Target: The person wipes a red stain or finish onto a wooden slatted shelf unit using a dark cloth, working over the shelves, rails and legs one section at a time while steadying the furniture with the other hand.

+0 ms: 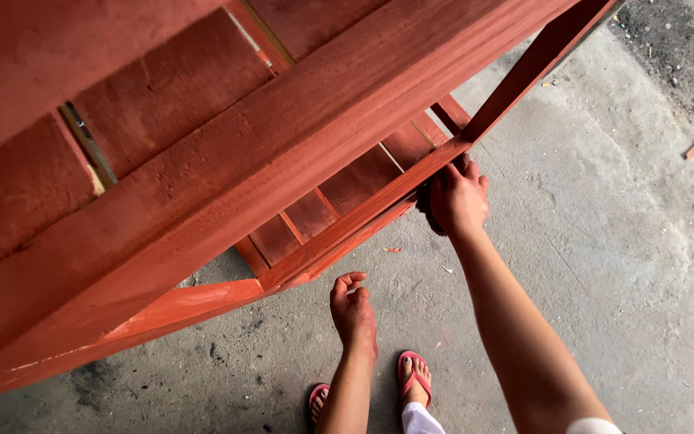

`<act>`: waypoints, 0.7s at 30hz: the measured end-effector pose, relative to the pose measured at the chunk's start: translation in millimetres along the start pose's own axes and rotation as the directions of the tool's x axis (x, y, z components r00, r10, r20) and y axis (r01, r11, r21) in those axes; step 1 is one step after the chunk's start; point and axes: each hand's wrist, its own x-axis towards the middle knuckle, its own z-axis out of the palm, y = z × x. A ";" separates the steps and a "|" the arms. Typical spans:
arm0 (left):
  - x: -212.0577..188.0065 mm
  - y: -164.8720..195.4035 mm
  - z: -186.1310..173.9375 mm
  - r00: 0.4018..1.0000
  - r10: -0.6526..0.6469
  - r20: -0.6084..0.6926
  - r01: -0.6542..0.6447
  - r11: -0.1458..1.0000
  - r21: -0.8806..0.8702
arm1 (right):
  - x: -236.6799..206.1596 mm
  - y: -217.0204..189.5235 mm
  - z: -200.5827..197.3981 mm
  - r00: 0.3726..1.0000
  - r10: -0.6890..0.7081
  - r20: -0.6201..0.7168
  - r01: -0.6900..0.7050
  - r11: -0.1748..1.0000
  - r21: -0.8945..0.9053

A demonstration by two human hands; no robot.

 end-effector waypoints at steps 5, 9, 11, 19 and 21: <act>10.8 2.6 -17.1 0.997 0.080 -0.022 -0.081 0.995 -0.057 | 6.7 -18.7 3.1 0.986 0.106 0.127 -0.098 0.993 -0.066; 11.2 7.8 -24.4 0.999 0.009 -0.032 -0.011 0.999 -0.045 | -16.5 -35.8 6.8 0.990 0.058 0.125 -0.039 0.988 -0.149; 6.6 8.3 -30.1 0.999 -0.027 -0.037 0.027 1.000 0.002 | -37.5 -54.2 9.8 0.993 -0.028 0.111 0.053 0.972 -0.229; 4.8 11.3 -51.4 1.000 -0.005 -0.017 0.005 1.000 0.001 | -124.4 -93.3 24.5 0.901 -0.172 0.397 0.161 0.985 0.063; 5.0 13.2 -52.8 1.000 -0.002 -0.017 0.002 1.000 0.017 | -117.8 -76.1 22.6 0.945 -0.124 0.304 0.046 0.967 0.250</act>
